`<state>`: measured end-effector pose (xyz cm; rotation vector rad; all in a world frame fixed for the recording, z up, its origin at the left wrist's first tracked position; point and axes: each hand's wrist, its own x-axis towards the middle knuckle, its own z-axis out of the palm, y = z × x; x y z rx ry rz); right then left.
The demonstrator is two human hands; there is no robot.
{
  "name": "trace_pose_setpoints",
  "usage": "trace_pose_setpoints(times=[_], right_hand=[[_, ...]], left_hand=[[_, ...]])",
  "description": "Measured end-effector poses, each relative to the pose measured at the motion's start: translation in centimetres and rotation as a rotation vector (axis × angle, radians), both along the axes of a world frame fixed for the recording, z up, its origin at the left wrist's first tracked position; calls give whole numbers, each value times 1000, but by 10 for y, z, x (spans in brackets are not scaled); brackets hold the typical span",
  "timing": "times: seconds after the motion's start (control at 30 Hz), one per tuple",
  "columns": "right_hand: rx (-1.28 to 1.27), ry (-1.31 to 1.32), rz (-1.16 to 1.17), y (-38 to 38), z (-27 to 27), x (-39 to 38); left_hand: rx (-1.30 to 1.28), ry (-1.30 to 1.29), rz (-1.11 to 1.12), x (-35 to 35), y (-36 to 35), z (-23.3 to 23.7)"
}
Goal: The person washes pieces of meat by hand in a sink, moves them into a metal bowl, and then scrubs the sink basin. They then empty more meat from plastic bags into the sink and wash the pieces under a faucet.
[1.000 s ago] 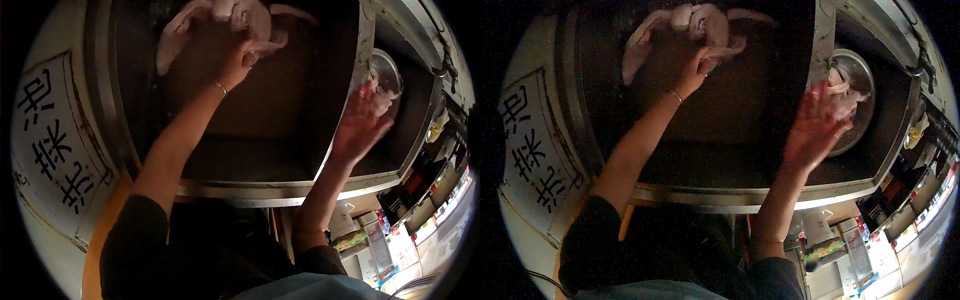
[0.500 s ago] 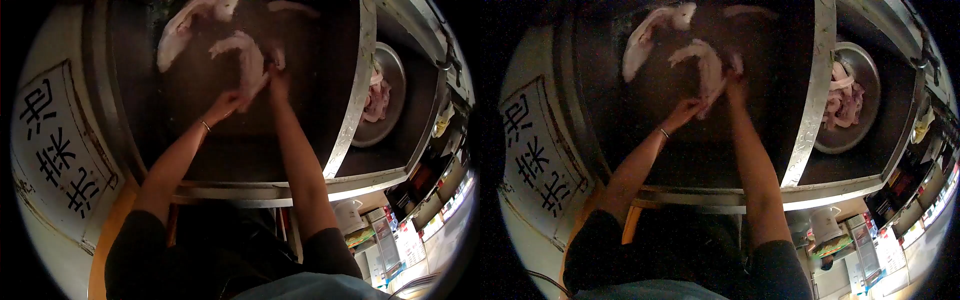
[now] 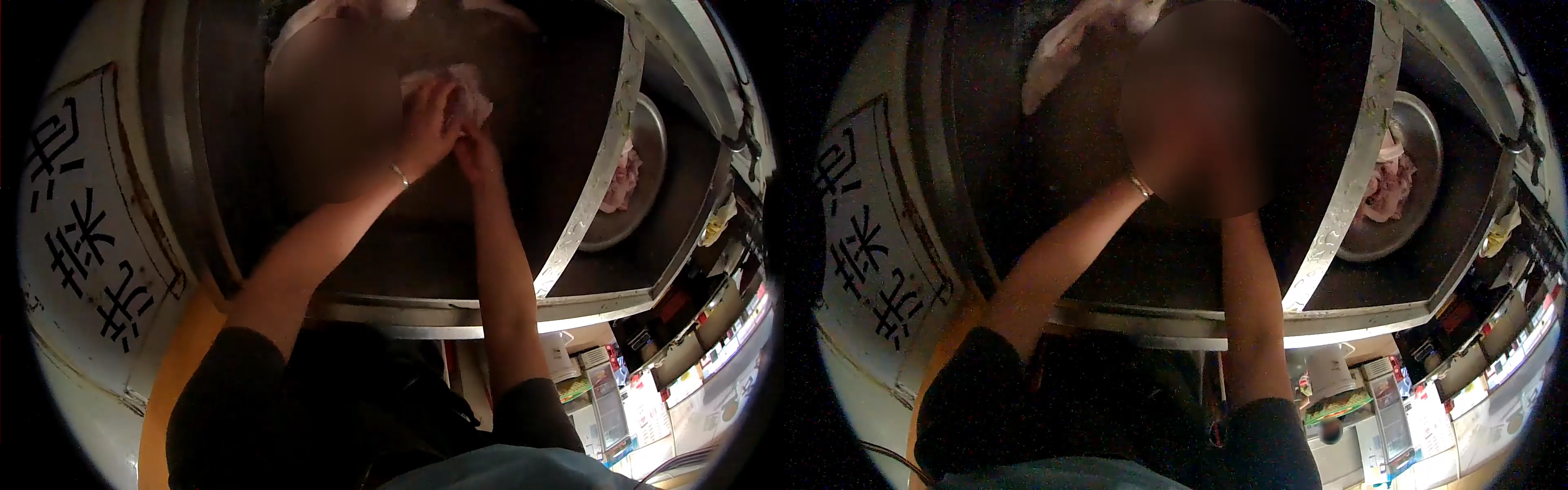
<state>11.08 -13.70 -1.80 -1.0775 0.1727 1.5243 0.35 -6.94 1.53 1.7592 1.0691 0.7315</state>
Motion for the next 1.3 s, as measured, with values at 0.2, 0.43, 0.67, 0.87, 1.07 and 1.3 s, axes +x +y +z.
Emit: trace_pose_setpoints(times=[0.2, 0.43, 0.67, 0.87, 1.07, 1.3], right_hand=[[27, -39, -161, 13, 0, 1], [-353, -808, 564, -4, -57, 1], [-22, -1718, 792, 37, -46, 4], [-234, -881, 232, 41, -46, 20], [-180, -556, 156, 14, -71, -25], [434, -775, 68, 1, -99, -5]], left_hand=[[-77, 54, -13, 30, -10, -10], [-460, 243, -247, -3, -23, -33], [-783, -49, -302, -28, -51, -31], [-789, 176, -494, -78, -69, -32], [-1263, 219, -353, -25, -27, 48], [-1162, 126, -171, -22, -17, -28]])
